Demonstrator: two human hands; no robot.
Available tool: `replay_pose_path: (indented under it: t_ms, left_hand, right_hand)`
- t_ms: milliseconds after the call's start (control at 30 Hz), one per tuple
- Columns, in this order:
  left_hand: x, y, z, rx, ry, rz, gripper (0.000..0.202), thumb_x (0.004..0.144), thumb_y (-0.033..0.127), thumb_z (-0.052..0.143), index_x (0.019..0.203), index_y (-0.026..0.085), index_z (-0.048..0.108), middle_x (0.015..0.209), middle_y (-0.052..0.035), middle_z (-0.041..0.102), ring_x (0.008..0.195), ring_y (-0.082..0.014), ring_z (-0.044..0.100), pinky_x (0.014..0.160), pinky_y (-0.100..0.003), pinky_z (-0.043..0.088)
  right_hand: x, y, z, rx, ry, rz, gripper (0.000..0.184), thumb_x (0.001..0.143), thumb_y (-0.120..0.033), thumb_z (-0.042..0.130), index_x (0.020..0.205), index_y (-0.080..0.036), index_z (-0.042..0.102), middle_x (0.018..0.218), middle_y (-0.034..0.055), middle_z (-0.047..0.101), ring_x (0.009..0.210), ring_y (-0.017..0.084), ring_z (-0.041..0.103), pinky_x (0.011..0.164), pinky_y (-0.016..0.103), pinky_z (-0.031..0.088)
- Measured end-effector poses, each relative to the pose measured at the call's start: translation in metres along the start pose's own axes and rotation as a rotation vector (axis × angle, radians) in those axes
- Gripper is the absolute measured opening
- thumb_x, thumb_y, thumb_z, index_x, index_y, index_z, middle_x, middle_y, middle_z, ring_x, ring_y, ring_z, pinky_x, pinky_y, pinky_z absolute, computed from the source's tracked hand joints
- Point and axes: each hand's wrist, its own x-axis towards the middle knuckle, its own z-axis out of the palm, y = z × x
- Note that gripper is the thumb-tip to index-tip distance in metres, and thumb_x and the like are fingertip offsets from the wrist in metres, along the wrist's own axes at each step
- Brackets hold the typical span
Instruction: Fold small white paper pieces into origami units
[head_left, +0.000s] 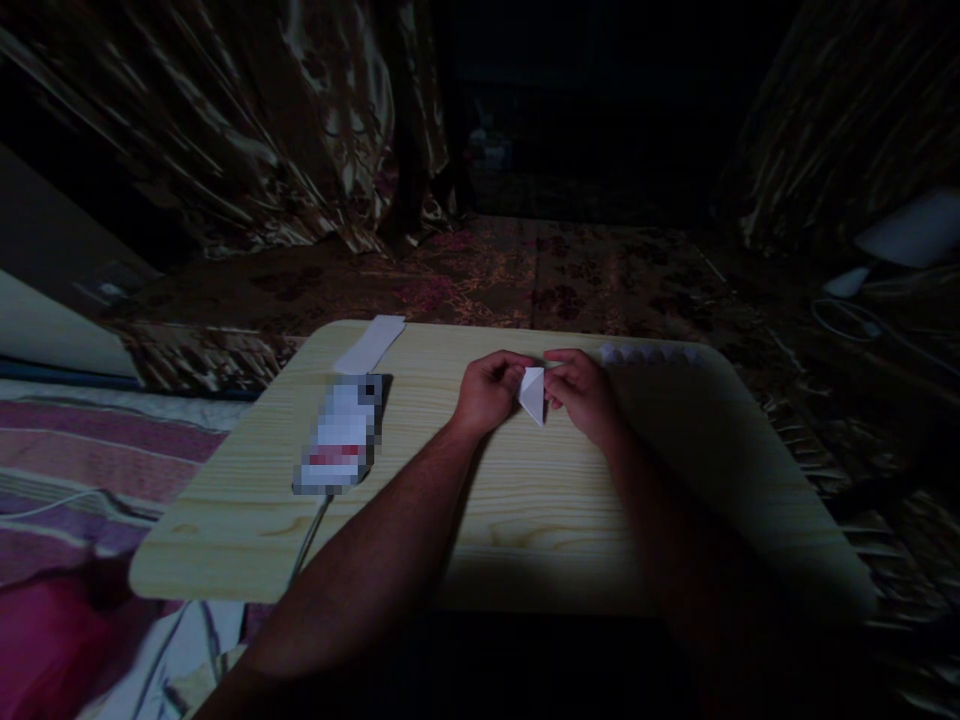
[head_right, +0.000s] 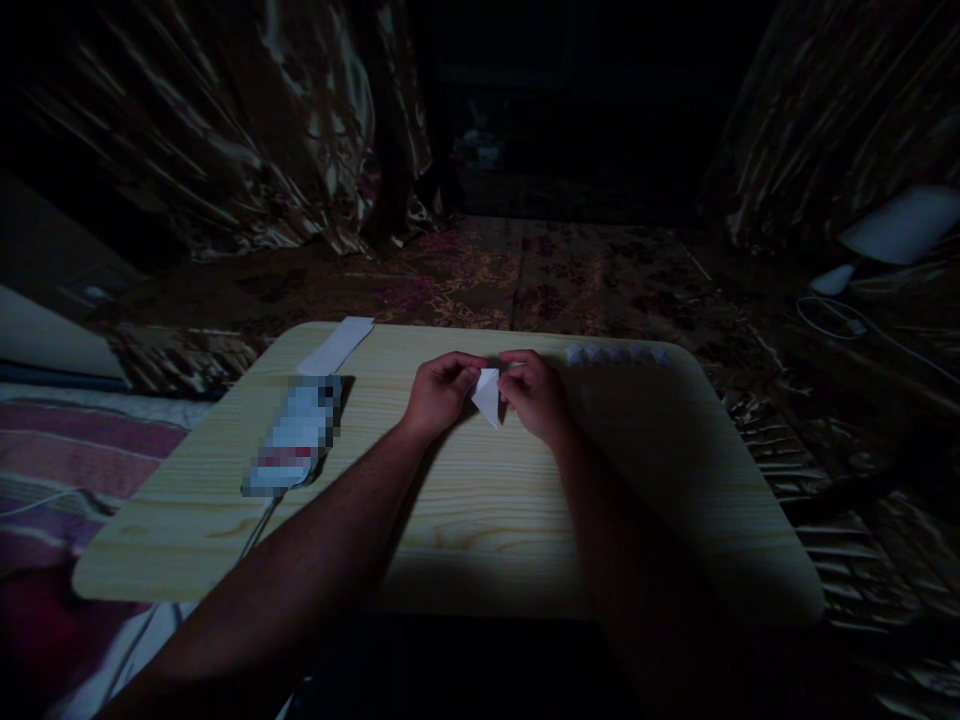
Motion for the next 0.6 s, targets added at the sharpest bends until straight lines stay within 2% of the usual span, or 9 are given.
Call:
replay_pose_path:
  t_ms: [100, 367, 600]
  left_hand:
    - [0.0000, -0.0015, 0.0001, -0.012, -0.022, -0.001, 0.019, 0.077, 0.029, 0.065, 0.088, 0.016, 0.073, 0.077, -0.0036, 0.070, 0.063, -0.0117, 0.056, 0.059, -0.024, 0.043]
    - [-0.0025, 0.0025, 0.0012, -0.031, -0.076, -0.028, 0.022, 0.076, 0.034, 0.068, 0.088, 0.015, 0.073, 0.072, -0.0029, 0.067, 0.061, -0.0114, 0.054, 0.058, -0.024, 0.041]
    - [-0.0039, 0.0025, 0.0032, -0.113, -0.164, -0.017, 0.041, 0.058, 0.033, 0.084, 0.089, 0.015, 0.064, 0.073, -0.0015, 0.065, 0.062, -0.0112, 0.056, 0.060, -0.025, 0.045]
  right_hand:
    - [-0.0005, 0.0000, 0.0016, -0.011, -0.004, 0.016, 0.036, 0.074, -0.032, 0.066, 0.107, -0.021, 0.058, 0.068, -0.0039, 0.063, 0.056, 0.012, 0.059, 0.049, 0.022, 0.047]
    - [-0.0011, -0.0037, 0.0038, -0.024, 0.047, 0.048, 0.030, 0.071, -0.029, 0.064, 0.100, -0.021, 0.060, 0.063, -0.0055, 0.062, 0.051, 0.011, 0.058, 0.049, 0.023, 0.050]
    - [-0.0001, -0.0007, 0.0039, 0.003, 0.067, 0.039, 0.025, 0.070, -0.025, 0.064, 0.095, -0.021, 0.061, 0.063, -0.0054, 0.062, 0.048, 0.010, 0.057, 0.047, 0.022, 0.049]
